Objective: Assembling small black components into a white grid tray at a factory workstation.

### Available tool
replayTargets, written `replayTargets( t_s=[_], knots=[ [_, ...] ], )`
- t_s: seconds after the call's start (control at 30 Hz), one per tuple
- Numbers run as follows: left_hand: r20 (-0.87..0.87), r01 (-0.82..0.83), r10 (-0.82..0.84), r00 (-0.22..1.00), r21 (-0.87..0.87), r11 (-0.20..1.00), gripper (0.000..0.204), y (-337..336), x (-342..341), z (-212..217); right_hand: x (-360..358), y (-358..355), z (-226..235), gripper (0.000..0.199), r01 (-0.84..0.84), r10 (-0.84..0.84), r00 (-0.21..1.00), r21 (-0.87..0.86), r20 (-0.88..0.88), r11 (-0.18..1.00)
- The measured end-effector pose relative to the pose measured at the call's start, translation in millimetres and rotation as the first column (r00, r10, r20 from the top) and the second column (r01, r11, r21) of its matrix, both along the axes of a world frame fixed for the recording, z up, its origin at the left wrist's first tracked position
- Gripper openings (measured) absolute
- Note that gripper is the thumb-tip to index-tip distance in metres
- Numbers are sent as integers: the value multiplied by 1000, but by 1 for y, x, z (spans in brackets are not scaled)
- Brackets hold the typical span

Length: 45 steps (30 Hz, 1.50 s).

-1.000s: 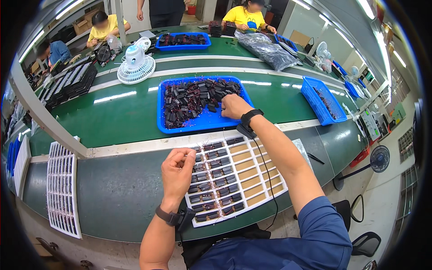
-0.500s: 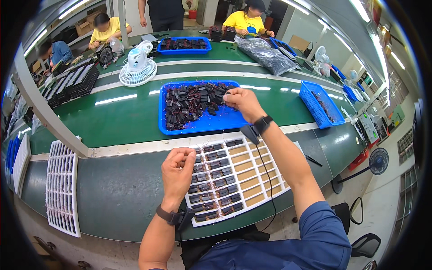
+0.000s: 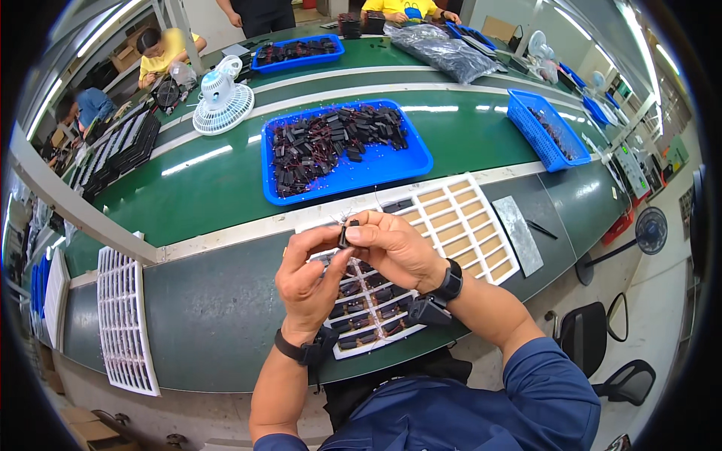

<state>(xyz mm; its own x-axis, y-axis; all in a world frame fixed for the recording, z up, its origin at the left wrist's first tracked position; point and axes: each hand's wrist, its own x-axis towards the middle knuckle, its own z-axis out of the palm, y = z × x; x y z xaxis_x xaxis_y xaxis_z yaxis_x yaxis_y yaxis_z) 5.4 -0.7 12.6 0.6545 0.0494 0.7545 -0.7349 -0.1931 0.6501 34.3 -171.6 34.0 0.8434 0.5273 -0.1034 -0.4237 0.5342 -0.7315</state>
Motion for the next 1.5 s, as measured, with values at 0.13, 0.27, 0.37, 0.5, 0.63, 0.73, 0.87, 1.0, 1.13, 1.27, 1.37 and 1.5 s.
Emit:
replayTargets(
  t_s=[0.13,0.27,0.37,0.5,0.63,0.73,0.87,1.0,1.13,1.27,1.37,1.5],
  knots=[
    [-36,35,-35,999,-17,999,19,6,-4,-4,-3,-8,-5,21,46,-34,991,-86,127,995],
    [-150,135,-177,973,-255,958,28,6,-4,-6,-9,-29,-1,23,376,-129,890,-542,438,752],
    [-279,195,-307,910,-366,910,35,4,-5,-8,-8,-40,-6,21,580,-279,750,-392,600,714],
    [-361,235,-414,836,-447,863,42,3,-5,-11,-10,-36,-7,21,627,-362,661,-218,658,748],
    [-401,243,-430,809,-439,865,43,1,-2,-11,-17,-31,-4,23,685,-222,512,-238,830,689],
    [-404,233,-441,801,-468,853,42,0,-3,-11,-15,-28,-5,26,695,-94,374,-212,923,687],
    [-408,248,-475,780,-496,832,34,5,-3,-14,-15,-24,-10,28,693,-7,273,-191,962,695],
    [-421,243,-482,769,-504,829,30,5,-5,-14,-16,-22,-10,27,707,28,211,-172,977,686],
    [-439,208,-493,751,-552,808,33,4,-5,-11,-11,-25,-10,26,717,83,93,-125,992,686],
    [-421,219,-506,753,-565,796,36,8,-4,-13,-12,-24,-9,28,702,73,71,-102,995,705],
    [-396,244,-520,757,-567,787,35,7,-4,-13,-11,-24,-10,28,701,61,64,-88,996,708],
    [-374,256,-518,769,-562,786,35,1,-4,-11,-9,-27,-13,26,715,73,24,-68,997,695]
  ],
)
